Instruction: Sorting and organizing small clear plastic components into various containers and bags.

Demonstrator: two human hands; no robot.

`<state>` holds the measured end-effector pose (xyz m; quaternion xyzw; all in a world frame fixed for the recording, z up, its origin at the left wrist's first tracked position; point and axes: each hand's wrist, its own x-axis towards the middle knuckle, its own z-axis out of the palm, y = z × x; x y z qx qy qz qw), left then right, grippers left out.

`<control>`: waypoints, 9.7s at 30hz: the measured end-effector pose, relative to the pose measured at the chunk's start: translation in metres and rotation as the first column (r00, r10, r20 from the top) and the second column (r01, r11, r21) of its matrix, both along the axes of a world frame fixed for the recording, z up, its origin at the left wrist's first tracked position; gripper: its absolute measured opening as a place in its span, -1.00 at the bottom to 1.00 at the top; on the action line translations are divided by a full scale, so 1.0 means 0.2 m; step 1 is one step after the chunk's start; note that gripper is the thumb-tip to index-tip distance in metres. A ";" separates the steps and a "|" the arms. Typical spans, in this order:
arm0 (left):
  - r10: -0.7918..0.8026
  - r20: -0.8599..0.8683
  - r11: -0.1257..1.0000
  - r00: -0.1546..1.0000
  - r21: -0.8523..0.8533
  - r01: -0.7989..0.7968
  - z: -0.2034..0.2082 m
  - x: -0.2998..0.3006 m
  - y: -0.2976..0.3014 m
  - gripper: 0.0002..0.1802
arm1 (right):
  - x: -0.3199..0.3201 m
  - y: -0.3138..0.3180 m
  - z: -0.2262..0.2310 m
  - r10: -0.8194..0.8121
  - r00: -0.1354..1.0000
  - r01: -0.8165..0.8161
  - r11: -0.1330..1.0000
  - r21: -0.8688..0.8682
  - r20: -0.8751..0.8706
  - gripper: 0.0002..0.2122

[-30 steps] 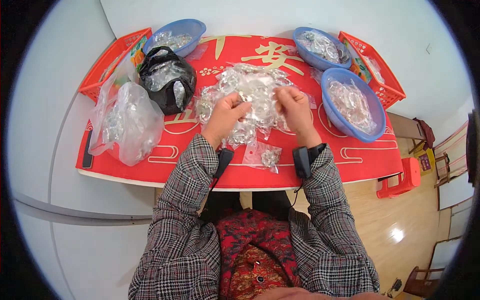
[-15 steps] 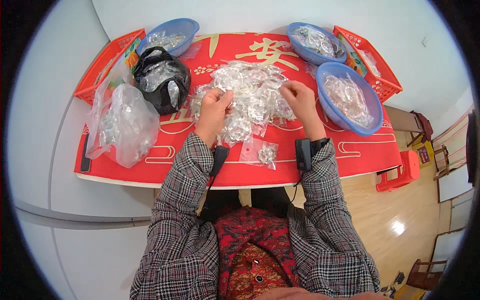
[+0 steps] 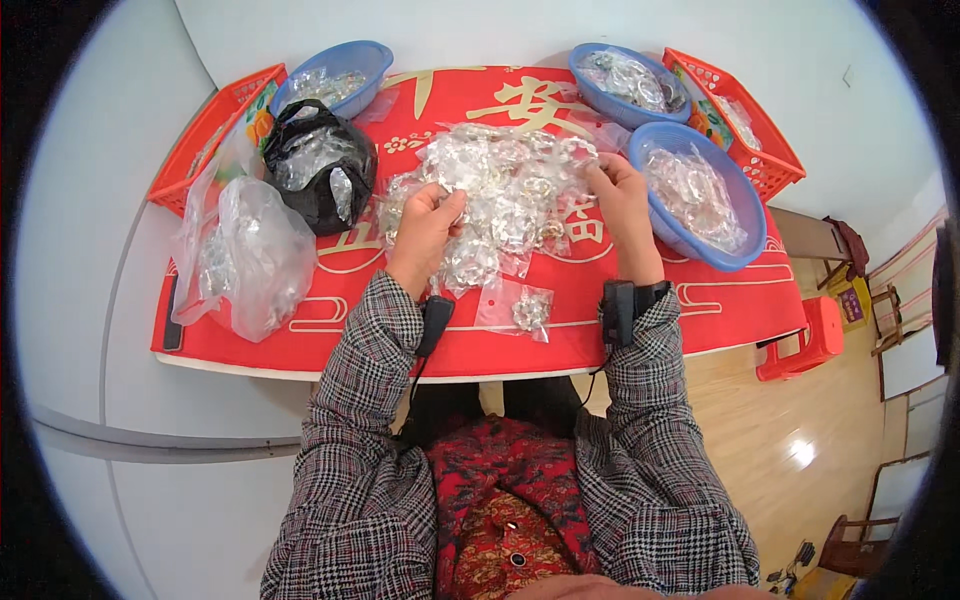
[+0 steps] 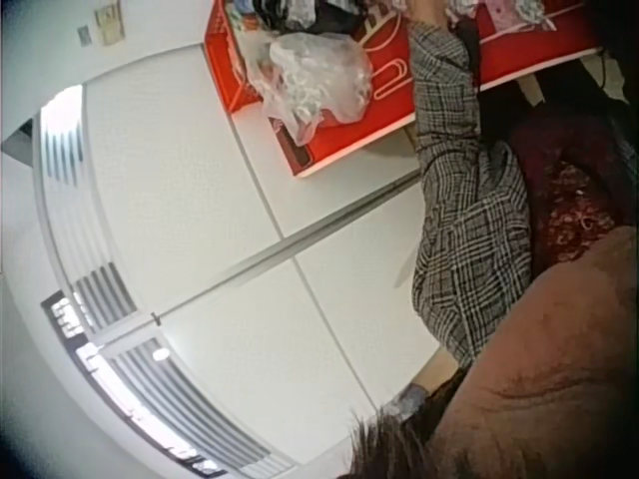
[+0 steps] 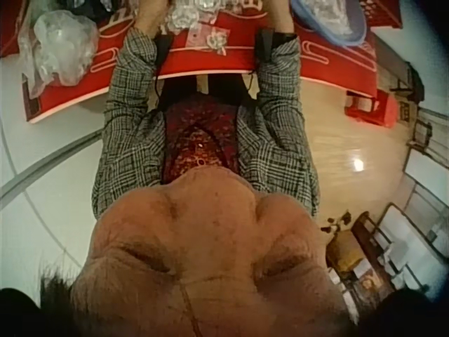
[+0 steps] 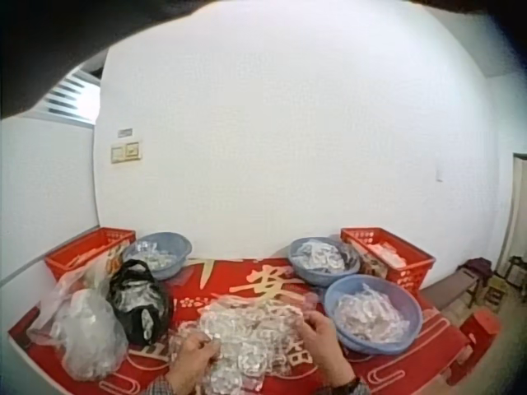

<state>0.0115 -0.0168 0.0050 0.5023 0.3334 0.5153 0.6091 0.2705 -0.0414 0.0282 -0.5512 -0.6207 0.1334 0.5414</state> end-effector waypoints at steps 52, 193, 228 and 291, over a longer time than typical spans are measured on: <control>0.258 0.125 0.948 0.958 -0.223 -0.226 -0.04 0.01 0.03 -0.86 | -0.45 0.60 0.23 0.028 0.621 -0.117 0.992 0.056 0.783 -0.81; 0.144 -0.316 0.972 0.938 0.221 -0.075 0.24 -0.07 0.08 -0.80 | -0.29 0.13 -0.01 0.270 0.879 -0.288 0.958 0.014 -0.392 -0.84; 0.338 -0.517 0.907 0.786 0.401 -0.126 0.76 -0.52 0.08 -0.58 | -0.29 0.13 -0.02 0.388 0.660 -0.515 0.857 -0.011 -0.644 -0.84; 0.636 -0.628 0.716 0.448 0.697 -0.039 -0.05 -0.34 0.34 -0.74 | -0.27 0.22 -0.13 0.207 0.971 -0.201 0.978 0.059 -0.119 -0.83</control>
